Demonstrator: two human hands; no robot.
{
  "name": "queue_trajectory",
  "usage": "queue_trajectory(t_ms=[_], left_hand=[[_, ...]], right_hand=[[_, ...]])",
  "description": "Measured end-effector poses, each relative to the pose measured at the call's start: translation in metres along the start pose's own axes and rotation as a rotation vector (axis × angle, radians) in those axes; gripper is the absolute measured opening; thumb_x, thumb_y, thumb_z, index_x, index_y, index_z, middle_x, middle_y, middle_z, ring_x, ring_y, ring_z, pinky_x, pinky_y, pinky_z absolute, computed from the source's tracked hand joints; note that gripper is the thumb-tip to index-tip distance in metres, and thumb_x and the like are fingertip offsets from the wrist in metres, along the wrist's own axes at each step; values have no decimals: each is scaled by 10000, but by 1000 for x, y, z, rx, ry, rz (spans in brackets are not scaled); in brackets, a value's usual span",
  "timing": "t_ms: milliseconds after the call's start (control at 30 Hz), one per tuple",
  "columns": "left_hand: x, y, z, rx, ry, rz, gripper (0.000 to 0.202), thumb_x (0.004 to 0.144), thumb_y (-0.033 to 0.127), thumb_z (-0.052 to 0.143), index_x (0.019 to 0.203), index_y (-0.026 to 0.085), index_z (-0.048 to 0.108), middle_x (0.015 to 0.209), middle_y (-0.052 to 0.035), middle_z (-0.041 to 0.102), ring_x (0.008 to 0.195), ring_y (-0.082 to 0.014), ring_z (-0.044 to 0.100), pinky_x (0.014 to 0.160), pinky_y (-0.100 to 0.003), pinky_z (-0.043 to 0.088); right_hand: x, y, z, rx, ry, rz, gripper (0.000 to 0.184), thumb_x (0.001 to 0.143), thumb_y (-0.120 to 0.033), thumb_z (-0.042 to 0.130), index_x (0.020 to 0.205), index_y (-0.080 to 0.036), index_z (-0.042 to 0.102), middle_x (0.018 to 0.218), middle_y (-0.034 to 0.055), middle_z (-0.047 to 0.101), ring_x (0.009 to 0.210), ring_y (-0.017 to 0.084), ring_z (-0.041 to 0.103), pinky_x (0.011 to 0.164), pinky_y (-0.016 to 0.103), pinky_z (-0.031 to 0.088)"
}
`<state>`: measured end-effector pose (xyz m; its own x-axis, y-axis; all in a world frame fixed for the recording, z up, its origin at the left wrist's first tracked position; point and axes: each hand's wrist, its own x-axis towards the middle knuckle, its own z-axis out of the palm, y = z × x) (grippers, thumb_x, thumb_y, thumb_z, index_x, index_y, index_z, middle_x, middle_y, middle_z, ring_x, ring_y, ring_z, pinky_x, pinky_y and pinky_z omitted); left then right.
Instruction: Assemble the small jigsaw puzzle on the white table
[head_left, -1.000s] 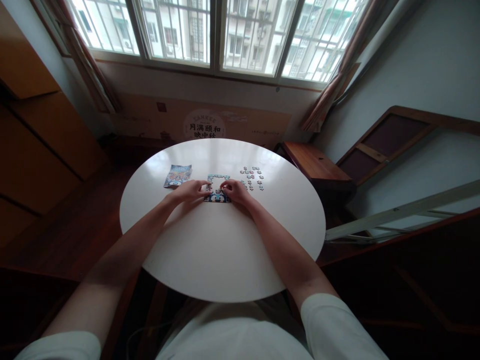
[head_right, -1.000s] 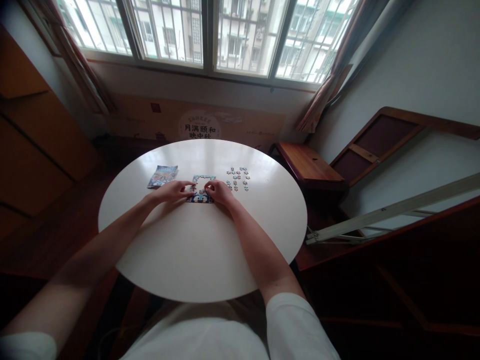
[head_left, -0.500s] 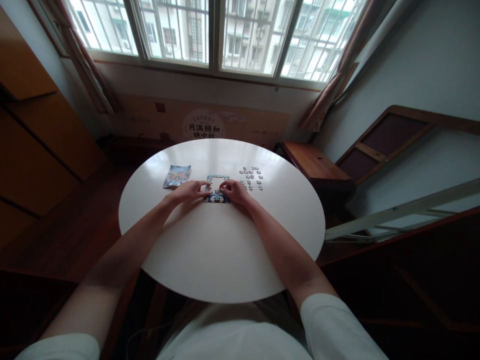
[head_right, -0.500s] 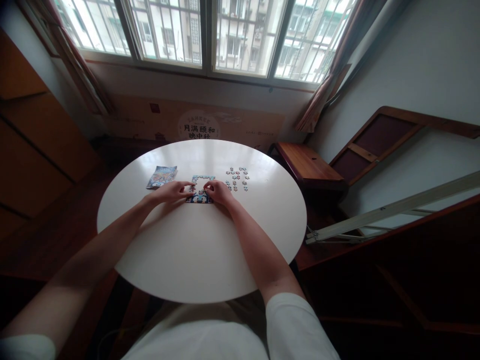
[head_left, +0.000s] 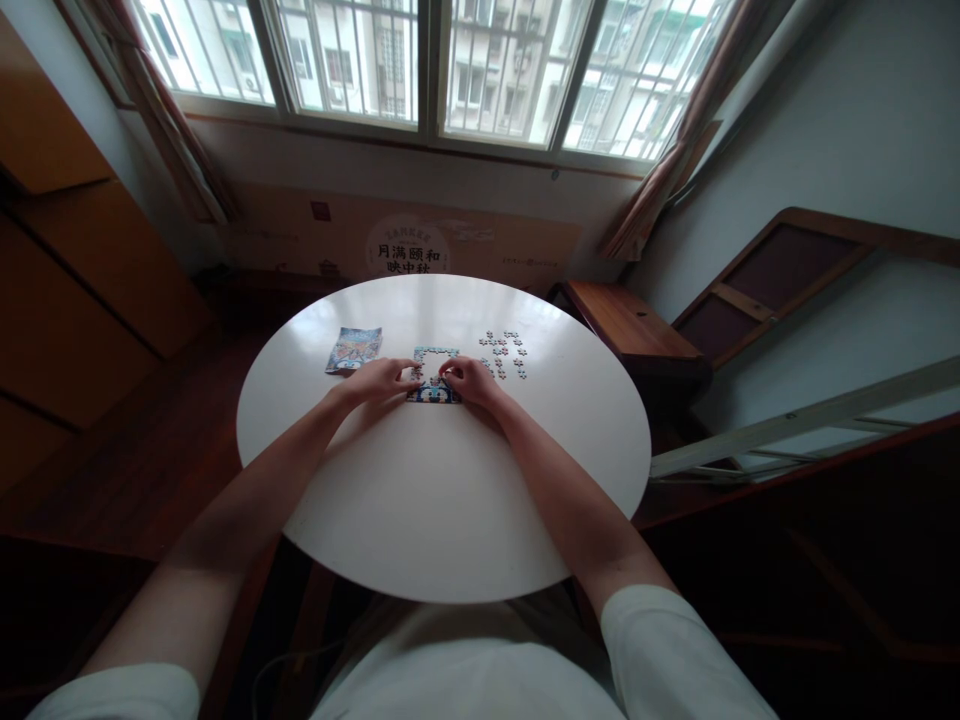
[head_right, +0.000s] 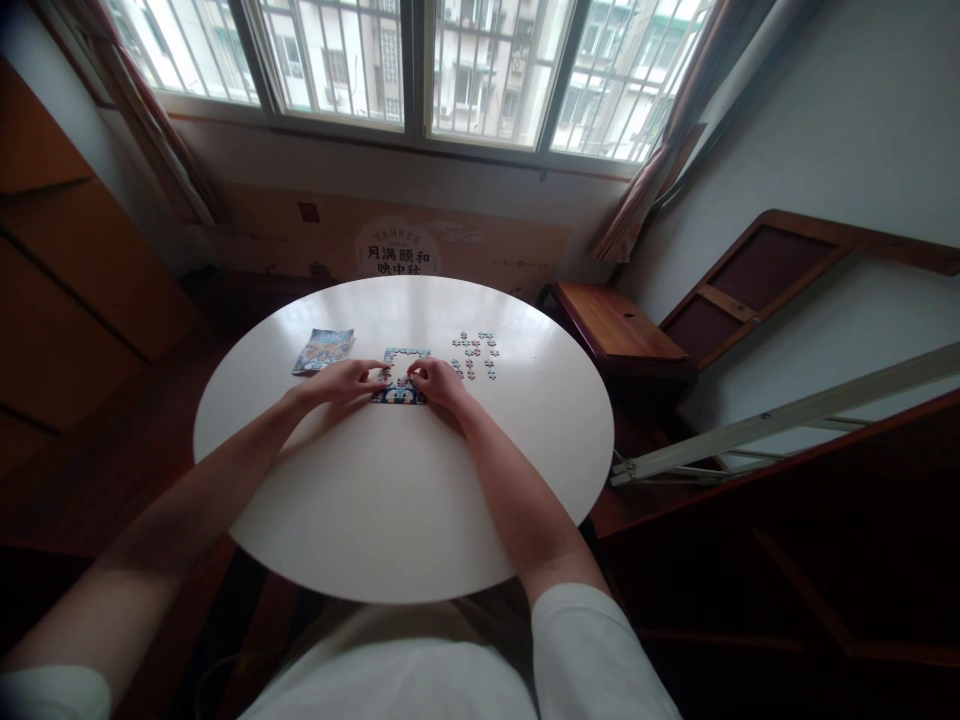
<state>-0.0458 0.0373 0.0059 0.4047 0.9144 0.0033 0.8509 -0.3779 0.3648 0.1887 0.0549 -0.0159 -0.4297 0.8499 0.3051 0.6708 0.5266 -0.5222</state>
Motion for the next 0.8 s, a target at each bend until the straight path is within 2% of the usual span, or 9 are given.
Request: queue_trajectory(t_ms=[800], left_hand=[[-7, 14, -8, 7, -10, -28, 593, 856, 567, 553, 1322, 208, 623, 746, -25, 686, 664, -169, 597, 590, -240, 323]], right_hand=[[1, 8, 3, 11, 1, -12, 217, 817, -172, 564, 928, -195, 750, 768, 6, 640, 692, 125, 541, 708, 228, 412]])
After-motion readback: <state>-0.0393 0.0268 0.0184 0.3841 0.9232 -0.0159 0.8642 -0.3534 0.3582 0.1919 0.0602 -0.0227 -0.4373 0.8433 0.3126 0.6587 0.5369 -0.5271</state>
